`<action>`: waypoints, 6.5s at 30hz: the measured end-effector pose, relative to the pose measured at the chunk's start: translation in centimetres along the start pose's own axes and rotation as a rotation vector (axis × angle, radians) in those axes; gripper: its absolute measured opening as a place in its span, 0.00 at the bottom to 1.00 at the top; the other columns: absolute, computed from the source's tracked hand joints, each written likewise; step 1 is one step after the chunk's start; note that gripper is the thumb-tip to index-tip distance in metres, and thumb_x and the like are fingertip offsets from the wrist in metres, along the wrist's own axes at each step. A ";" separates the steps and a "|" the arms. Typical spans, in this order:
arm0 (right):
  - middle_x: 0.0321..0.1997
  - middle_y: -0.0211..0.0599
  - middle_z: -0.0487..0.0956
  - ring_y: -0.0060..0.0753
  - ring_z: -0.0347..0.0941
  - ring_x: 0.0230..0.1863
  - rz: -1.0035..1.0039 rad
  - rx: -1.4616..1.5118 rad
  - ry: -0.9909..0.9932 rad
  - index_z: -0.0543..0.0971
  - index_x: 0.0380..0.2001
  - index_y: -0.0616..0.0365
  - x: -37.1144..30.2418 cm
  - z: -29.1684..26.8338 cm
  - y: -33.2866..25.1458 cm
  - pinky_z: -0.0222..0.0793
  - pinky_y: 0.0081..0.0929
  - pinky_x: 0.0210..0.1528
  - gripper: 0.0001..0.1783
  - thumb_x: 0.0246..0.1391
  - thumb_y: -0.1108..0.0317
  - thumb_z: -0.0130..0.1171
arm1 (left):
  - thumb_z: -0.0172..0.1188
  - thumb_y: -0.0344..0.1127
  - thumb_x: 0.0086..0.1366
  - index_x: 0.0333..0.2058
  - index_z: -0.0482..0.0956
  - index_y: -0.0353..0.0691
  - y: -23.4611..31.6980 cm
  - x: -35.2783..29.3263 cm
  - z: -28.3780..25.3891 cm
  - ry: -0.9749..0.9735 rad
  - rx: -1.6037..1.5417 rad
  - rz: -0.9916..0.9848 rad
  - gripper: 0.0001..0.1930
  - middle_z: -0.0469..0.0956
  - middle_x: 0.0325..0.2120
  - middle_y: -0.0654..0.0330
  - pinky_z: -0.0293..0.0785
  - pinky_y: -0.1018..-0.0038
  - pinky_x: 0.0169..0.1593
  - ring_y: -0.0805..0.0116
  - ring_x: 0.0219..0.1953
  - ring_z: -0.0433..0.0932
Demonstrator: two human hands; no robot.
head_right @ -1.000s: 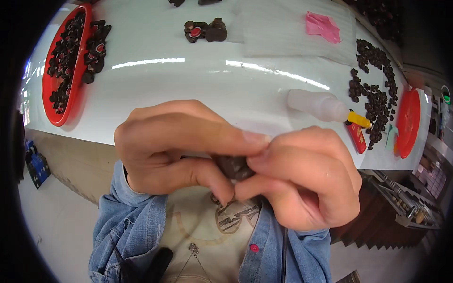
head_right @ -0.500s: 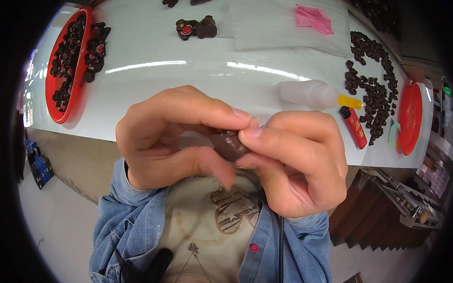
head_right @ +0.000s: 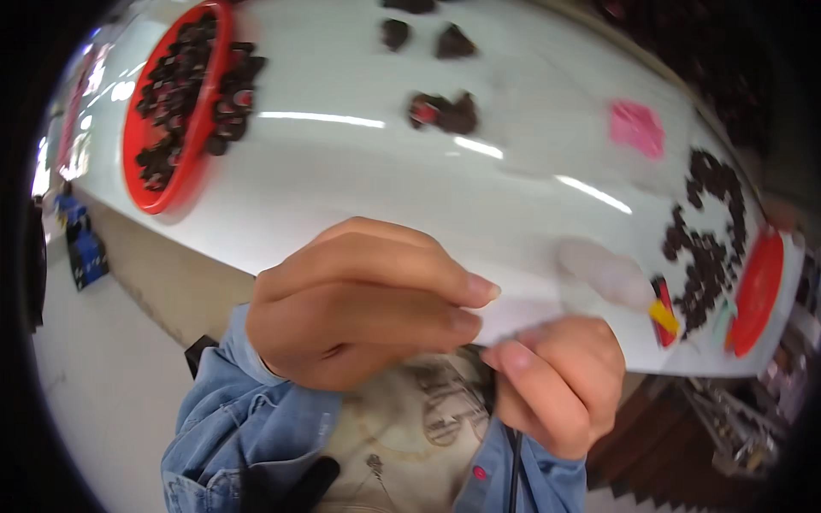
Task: Apply glue to small plastic pieces and assemble or sort them at a factory workbench.
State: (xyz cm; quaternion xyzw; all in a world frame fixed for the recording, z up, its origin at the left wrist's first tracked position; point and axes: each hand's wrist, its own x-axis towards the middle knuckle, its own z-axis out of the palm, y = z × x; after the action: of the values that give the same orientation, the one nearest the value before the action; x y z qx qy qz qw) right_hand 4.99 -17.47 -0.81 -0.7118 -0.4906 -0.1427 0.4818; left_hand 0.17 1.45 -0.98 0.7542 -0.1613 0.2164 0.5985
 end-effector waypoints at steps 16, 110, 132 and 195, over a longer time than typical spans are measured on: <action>0.27 0.39 0.68 0.30 0.63 0.20 0.143 0.020 0.041 0.71 0.33 0.63 -0.7 -0.6 -0.4 0.58 0.24 0.19 0.11 0.42 0.80 0.56 | 0.52 0.30 0.56 0.43 0.71 0.37 2.6 -0.9 -15.9 0.042 1.330 -0.584 0.14 0.71 0.40 0.50 0.65 0.70 0.45 0.55 0.42 0.71; 0.38 0.40 0.67 0.24 0.62 0.33 0.712 0.369 0.224 0.66 0.41 0.63 1.8 -4.4 1.7 0.59 0.19 0.35 0.32 0.44 0.46 0.58 | 0.60 0.21 0.49 0.34 0.72 0.25 -0.4 0.9 3.0 0.126 -0.756 -0.580 0.12 0.74 0.35 0.42 0.79 0.77 0.31 0.62 0.30 0.78; 0.33 0.47 0.75 0.34 0.72 0.32 0.626 0.308 0.407 0.66 0.40 0.63 1.0 -5.4 1.4 0.67 0.20 0.37 0.28 0.40 0.61 0.66 | 0.60 0.23 0.50 0.35 0.72 0.26 -0.1 1.4 3.0 0.130 -0.821 -0.623 0.12 0.74 0.35 0.42 0.79 0.74 0.34 0.61 0.31 0.78; 0.28 0.49 0.72 0.24 0.71 0.21 0.348 0.152 -0.180 0.69 0.28 0.72 2.0 -1.5 -1.1 0.68 0.16 0.23 0.11 0.39 0.90 0.55 | 0.62 0.21 0.46 0.28 0.75 0.25 0.5 0.6 2.7 0.102 -0.764 -0.714 0.09 0.75 0.29 0.46 0.77 0.79 0.30 0.65 0.27 0.78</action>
State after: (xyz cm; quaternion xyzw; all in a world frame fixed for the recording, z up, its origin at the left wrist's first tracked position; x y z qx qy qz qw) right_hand 5.46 -17.55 1.91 -0.7572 -0.4109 0.0444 0.5059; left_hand 0.84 -1.25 -0.78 0.4789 0.0677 -0.0391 0.8744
